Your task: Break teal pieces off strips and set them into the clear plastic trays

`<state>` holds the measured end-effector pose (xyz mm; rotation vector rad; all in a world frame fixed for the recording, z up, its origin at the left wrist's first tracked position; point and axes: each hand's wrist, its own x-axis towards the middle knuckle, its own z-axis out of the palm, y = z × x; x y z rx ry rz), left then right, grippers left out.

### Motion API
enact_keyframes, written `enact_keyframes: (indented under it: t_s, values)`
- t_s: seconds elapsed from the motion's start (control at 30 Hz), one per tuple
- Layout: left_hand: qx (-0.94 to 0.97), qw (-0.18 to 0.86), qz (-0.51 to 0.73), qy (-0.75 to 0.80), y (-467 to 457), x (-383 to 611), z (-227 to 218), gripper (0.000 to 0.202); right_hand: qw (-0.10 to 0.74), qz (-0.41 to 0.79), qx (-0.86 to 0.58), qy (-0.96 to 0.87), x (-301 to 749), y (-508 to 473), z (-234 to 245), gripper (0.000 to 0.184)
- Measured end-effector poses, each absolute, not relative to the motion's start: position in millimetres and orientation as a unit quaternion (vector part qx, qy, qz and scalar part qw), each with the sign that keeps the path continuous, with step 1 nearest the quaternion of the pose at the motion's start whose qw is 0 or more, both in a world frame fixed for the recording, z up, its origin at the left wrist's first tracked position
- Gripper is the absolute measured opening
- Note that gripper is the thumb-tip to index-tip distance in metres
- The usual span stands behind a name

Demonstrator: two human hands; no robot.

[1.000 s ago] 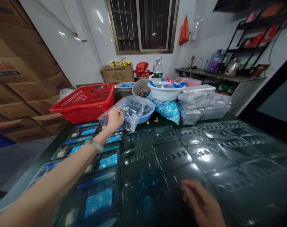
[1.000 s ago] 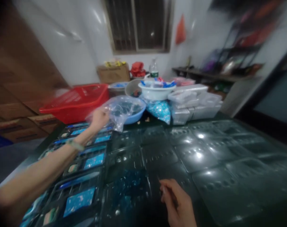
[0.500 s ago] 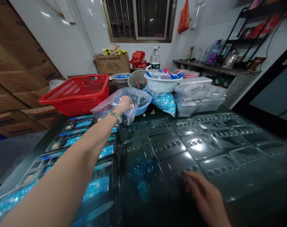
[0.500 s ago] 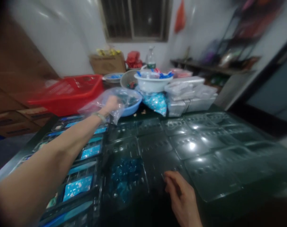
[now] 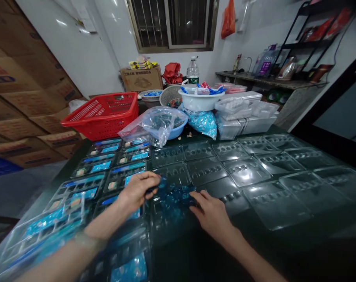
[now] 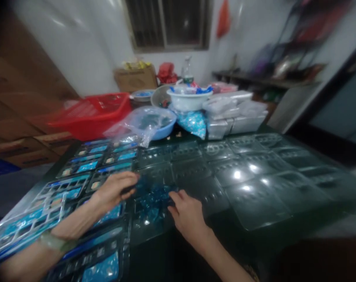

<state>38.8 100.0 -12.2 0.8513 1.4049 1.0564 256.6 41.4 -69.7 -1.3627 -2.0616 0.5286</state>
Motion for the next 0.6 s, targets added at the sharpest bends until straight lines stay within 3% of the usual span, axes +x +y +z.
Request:
enact_keyframes:
  t_s: [0.13,0.2,0.27,0.4,0.5,0.6]
  values:
    - [0.638,0.406,0.335,0.562,73.3,61.5,-23.1,0.009,0.249,0.131,-0.512,-0.812,252.2,44.7,-73.2,0.020]
    - [0.720,0.337,0.294,0.531,73.7,63.8,-20.7,0.016,0.275,0.144,-0.510,-0.802,253.4,46.2,-74.8,0.019]
    - [0.756,0.328,0.247,0.511,75.4,59.9,-16.5,0.029,0.338,0.205,-0.508,-0.765,255.3,48.2,-75.5,0.019]
    - [0.800,0.321,0.159,0.482,73.7,50.4,-13.6,0.042,0.437,0.445,-0.484,-0.614,257.0,52.8,-72.4,0.022]
    - [0.825,0.275,0.125,0.478,70.7,51.9,-17.4,0.041,0.471,0.576,-0.445,-0.498,255.4,54.9,-65.6,0.027]
    - [0.833,0.240,0.105,0.488,69.9,56.7,-19.4,0.034,0.506,0.624,-0.411,-0.431,254.7,54.9,-59.2,0.029]
